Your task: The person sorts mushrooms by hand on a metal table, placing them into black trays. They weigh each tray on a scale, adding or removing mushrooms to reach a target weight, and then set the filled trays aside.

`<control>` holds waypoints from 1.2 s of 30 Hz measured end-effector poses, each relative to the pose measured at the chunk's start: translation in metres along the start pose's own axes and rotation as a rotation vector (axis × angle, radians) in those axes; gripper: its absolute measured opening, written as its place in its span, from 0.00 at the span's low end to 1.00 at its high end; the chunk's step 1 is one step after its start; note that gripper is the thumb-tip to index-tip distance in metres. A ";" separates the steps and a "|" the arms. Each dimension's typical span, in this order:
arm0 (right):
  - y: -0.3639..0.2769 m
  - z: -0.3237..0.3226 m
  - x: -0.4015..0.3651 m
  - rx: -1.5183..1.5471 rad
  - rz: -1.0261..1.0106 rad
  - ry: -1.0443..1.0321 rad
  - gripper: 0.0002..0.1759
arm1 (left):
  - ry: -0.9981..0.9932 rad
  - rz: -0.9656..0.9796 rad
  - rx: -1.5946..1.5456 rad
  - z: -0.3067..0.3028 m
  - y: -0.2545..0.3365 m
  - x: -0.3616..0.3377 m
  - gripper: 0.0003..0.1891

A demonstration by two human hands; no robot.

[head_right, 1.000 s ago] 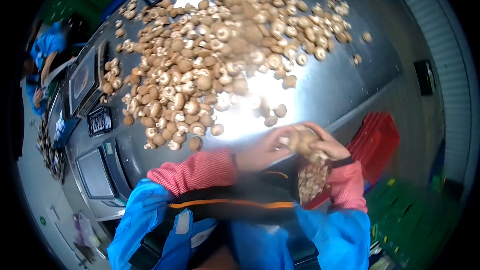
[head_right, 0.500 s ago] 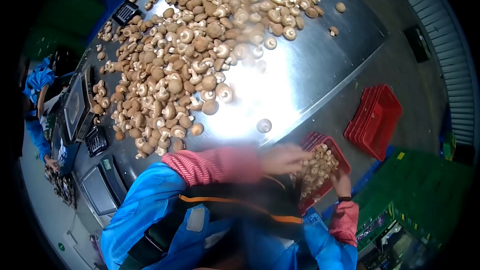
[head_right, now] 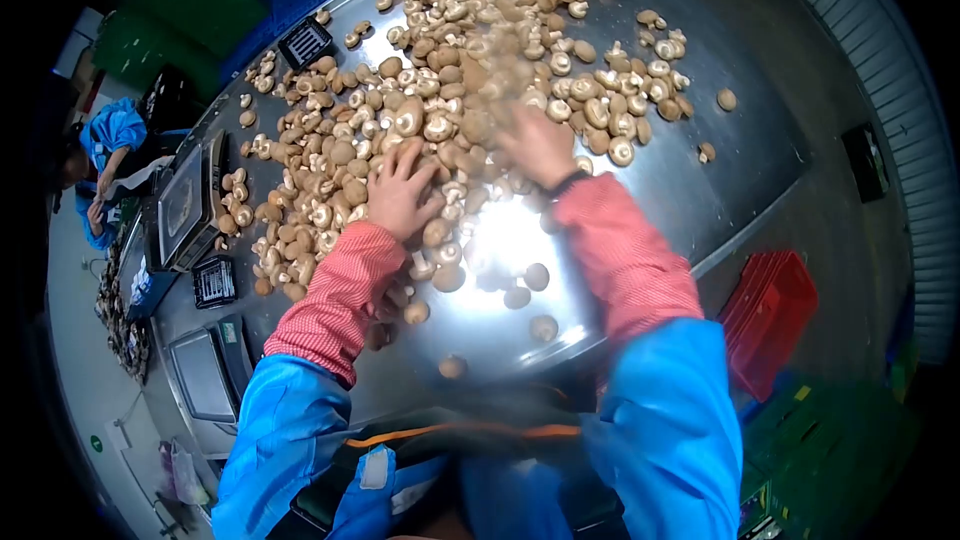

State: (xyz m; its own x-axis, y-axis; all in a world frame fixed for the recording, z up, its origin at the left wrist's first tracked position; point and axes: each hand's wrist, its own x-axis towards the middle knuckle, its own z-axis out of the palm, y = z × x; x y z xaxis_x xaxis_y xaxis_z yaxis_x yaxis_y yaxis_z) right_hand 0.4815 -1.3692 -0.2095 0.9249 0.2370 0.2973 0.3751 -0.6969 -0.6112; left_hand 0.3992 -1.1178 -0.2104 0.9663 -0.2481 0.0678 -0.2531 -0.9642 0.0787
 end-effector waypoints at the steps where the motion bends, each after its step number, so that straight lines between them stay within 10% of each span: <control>1: -0.018 0.014 0.015 -0.052 0.092 -0.056 0.24 | 0.050 -0.013 -0.050 0.006 -0.016 -0.001 0.30; 8: -0.029 0.077 0.015 -0.205 -0.035 -0.131 0.22 | 0.206 -0.240 -0.120 0.008 -0.113 -0.024 0.33; 11: -0.007 0.042 -0.013 0.420 -0.089 -0.090 0.22 | 0.136 -0.431 -0.202 -0.002 -0.158 -0.054 0.33; 14: 0.038 -0.026 -0.027 1.004 0.476 -0.177 0.23 | 0.303 -0.442 -0.033 -0.008 -0.141 -0.060 0.35; 17: 0.107 -0.085 -0.018 0.700 0.778 0.067 0.29 | 0.353 -0.285 -0.212 -0.020 -0.079 -0.026 0.38; 21: 0.220 -0.093 0.002 0.123 0.524 0.057 0.35 | 0.206 0.111 -0.318 -0.005 0.044 0.038 0.43; 27: 0.132 -0.032 -0.007 0.078 0.360 0.104 0.27 | -0.066 0.326 -0.145 0.045 0.096 0.105 0.44; 28: 0.117 -0.020 -0.006 -0.029 0.405 -0.145 0.23 | -0.040 0.373 -0.119 0.050 0.088 0.100 0.43; 34: -0.004 0.030 -0.047 -0.127 0.208 0.170 0.18 | -0.211 0.115 -0.445 0.046 0.026 0.063 0.38; 36: -0.032 0.046 -0.062 -0.138 0.054 0.180 0.17 | -0.255 0.222 0.249 0.058 -0.042 0.053 0.37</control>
State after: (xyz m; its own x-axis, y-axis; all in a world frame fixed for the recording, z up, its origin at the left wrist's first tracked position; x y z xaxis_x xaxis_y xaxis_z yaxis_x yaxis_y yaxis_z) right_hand 0.4153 -1.3302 -0.2419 0.9126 0.0807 0.4008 0.3020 -0.7940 -0.5277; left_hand 0.4637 -1.0962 -0.2680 0.8778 -0.4375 -0.1950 -0.4680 -0.8700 -0.1549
